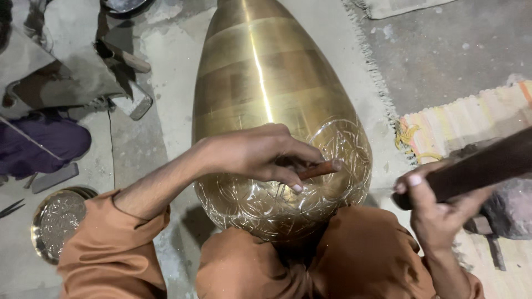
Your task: The person sits on the floor with a large brass vessel held between their legs, positions a small punch against a decorative pattern on the vessel's surface, and repeatedly strikes the punch with a wooden mallet, repositioning the punch across the patterned band to work the design into the metal.
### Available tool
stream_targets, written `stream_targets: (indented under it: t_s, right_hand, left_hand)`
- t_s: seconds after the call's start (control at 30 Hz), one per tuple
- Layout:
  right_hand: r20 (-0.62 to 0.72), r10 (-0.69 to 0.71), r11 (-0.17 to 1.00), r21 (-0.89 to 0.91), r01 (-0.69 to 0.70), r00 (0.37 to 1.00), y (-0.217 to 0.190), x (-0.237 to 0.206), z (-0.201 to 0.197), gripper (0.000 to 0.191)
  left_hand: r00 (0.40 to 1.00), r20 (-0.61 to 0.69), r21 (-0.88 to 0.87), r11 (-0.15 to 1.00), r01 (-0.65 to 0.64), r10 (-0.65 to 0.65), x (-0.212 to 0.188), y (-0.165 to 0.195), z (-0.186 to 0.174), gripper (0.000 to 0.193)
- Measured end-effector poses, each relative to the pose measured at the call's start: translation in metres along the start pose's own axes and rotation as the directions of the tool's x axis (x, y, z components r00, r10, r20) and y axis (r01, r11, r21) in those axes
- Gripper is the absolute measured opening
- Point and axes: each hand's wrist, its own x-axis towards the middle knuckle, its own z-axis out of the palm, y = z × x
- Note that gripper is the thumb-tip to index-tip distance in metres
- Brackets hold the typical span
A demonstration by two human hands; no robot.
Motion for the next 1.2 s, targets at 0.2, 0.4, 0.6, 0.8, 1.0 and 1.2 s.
stream_targets:
  t_s: [0.2,0.4,0.6,0.8,1.0,1.2]
  right_hand:
    - [0.269,-0.261,0.761,-0.534,0.369,0.927,-0.007,0.001,-0.003,0.042]
    - [0.452,-0.114,0.495,-0.746,0.445,0.885,-0.005,-0.002,-0.007,0.066]
    - [0.213,-0.194,0.675,-0.679,0.288,0.958,-0.006,-0.006,-0.016,0.071]
    - [-0.112,0.017,0.976,-0.212,-0.041,0.994,-0.006,-0.006,-0.001,0.056]
    - [0.228,-0.208,0.702,-0.643,0.307,0.951,0.005,-0.005,-0.024,0.032]
    - [0.485,-0.251,0.376,-0.748,0.546,0.837,-0.001,0.000,-0.013,0.043]
  left_hand:
    - [1.000,-0.019,-0.007,1.000,-0.016,0.016,0.002,-0.009,0.001,0.050]
    - [0.970,-0.067,0.057,0.971,-0.232,0.236,0.004,-0.003,-0.001,0.034]
    - [0.995,0.016,-0.002,0.995,0.099,-0.099,0.010,0.001,-0.001,0.057]
    - [0.998,0.043,-0.010,0.999,0.046,-0.046,0.006,-0.006,-0.001,0.053]
    - [0.996,0.021,0.043,0.995,0.091,-0.092,0.010,-0.003,-0.005,0.051]
    - [0.984,-0.039,0.029,0.985,-0.171,0.172,0.012,0.003,-0.006,0.043]
